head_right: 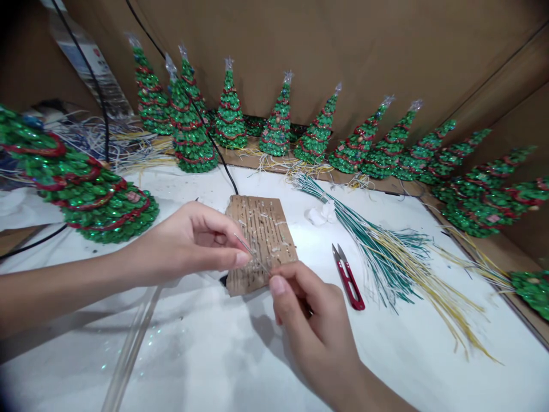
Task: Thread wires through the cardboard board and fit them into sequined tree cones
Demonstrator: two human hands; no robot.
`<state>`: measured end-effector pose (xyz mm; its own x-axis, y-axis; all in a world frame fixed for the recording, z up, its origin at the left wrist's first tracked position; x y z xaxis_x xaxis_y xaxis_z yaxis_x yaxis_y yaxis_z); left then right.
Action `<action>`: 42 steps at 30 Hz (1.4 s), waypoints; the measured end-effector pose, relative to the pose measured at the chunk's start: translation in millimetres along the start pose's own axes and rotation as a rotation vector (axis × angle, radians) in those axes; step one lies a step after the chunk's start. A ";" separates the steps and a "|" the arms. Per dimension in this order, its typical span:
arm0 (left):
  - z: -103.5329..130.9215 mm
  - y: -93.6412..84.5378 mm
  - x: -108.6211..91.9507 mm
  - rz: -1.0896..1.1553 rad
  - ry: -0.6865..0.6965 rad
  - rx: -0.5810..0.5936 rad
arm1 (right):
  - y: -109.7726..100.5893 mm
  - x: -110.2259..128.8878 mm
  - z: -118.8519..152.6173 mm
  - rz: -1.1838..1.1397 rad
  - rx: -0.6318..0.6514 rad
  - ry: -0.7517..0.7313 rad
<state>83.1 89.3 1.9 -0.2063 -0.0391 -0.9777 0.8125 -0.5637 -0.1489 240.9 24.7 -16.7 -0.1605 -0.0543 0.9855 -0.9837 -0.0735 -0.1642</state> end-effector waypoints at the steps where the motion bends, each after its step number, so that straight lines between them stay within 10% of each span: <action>1: -0.1 -0.2 -0.1 0.002 0.003 -0.001 | 0.4 -0.5 -0.4 -0.024 -0.001 0.010; 42: 0.0 1.5 0.5 -0.018 0.017 -0.009 | 1.0 -0.3 2.3 -0.024 -0.044 0.020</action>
<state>84.2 88.4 1.2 -0.2119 -0.0147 -0.9772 0.8138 -0.5564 -0.1681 240.1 22.3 -17.3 -0.1379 -0.0329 0.9899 -0.9898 -0.0306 -0.1389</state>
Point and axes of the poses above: each hand's wrist, its own z-axis away from the middle knuckle, its own y-axis out of the palm, x = y × z, the point moved 6 cm from there along -z, towards the middle knuckle, and after that the axes turned 12 degrees about -z, right-handed, at the moved point
